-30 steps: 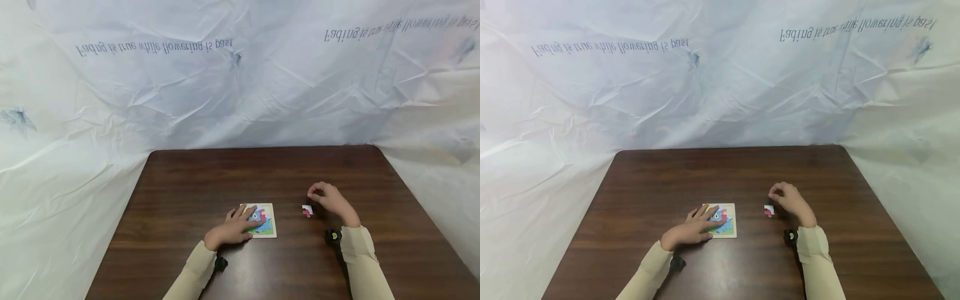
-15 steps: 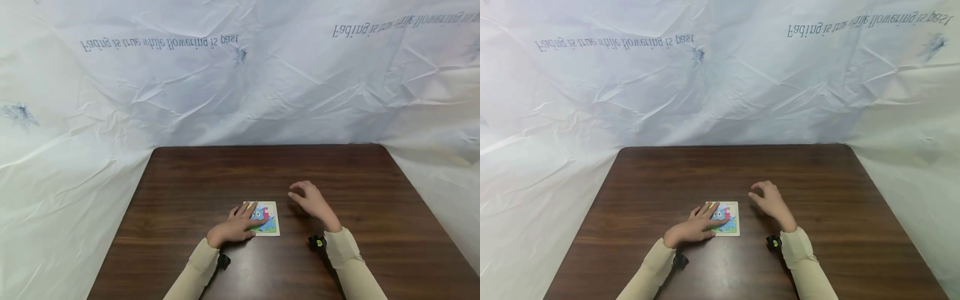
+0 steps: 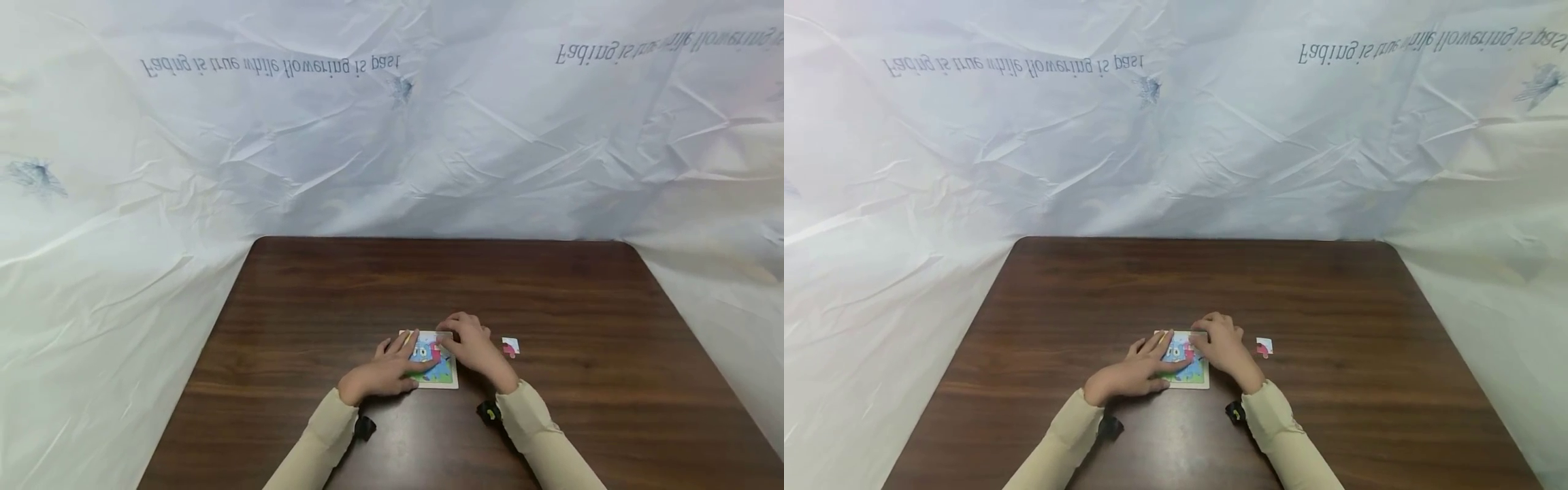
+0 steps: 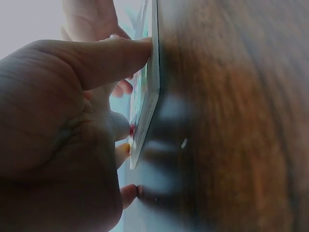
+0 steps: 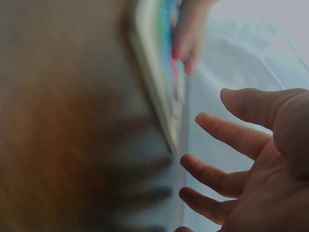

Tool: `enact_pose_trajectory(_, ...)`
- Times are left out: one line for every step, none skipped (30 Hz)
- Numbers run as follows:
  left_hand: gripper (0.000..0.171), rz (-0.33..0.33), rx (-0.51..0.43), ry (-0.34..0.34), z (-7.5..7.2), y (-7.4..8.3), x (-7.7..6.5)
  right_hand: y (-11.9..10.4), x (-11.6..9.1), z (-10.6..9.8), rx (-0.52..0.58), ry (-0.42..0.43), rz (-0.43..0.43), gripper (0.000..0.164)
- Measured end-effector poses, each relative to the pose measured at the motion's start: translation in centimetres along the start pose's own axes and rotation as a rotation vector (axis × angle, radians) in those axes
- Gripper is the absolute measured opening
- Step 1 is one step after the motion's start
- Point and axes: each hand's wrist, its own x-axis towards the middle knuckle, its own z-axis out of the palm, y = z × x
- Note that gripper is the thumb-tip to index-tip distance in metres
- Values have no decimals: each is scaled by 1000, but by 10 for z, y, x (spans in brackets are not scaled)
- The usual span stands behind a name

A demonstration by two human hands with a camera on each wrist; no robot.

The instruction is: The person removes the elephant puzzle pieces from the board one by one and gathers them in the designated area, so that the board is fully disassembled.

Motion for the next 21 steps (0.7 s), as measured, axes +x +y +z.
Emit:
enact_pose_trajectory(56,0,1,-1,0,1,0,-1,0,2,-4,-10,5,21)
enact_pose_trajectory(56,0,2,-1,0,1,0,-2,1,4,-7,-17,11,21)
enact_pose_trajectory(56,-1,7,1,-1,1,0,-3,2,6,-9,-21,16,20)
enact_pose_trajectory(56,-3,10,3,-1,2,0,-4,2,8,-9,-24,20,19)
enact_pose_trajectory(56,-5,8,4,-1,2,0,-5,3,9,-6,-25,21,18)
enact_pose_trajectory(56,-8,7,5,-1,2,0,-6,4,10,-8,-26,23,17)
enact_pose_trajectory(55,-9,11,7,-1,2,0,-7,4,11,-9,-24,25,16)
enact_pose_trajectory(55,-9,11,8,-1,1,0,-8,4,11,-9,-23,26,15)
enact_pose_trajectory(55,-9,14,8,-1,1,0,-9,4,12,-9,-23,29,14)
enact_pose_trajectory(55,-10,15,6,-1,1,-1,-10,4,13,-8,-24,28,14)
enact_pose_trajectory(55,-10,16,6,-1,0,-1,-11,4,13,-9,-28,24,14)
enact_pose_trajectory(56,-9,18,5,-1,0,-1,-12,4,14,-11,-32,20,13)
enact_pose_trajectory(55,-9,18,5,-1,0,-2,-12,3,15,-13,-36,12,13)
enact_pose_trajectory(55,-8,19,6,-1,0,-2,-13,3,16,-15,-39,3,12)
enact_pose_trajectory(55,-7,19,7,-1,0,-3,-13,3,17,-19,-38,-8,12)
enact_pose_trajectory(55,-4,19,8,-1,-1,-3,-14,3,18,-22,-34,-15,12)
enact_pose_trajectory(55,0,17,9,-1,-1,-3,-14,3,19,-28,-23,-18,12)
enact_pose_trajectory(55,4,15,9,0,-1,-3,-14,2,19,-36,-9,-19,12)
enact_pose_trajectory(55,8,13,11,0,-1,-2,-14,2,19,-48,7,-15,13)
enact_pose_trajectory(55,12,14,13,0,-1,-2,-15,2,19,-58,23,-6,14)
enact_pose_trajectory(55,15,11,12,0,-1,-2,-16,2,18,-70,36,2,15)
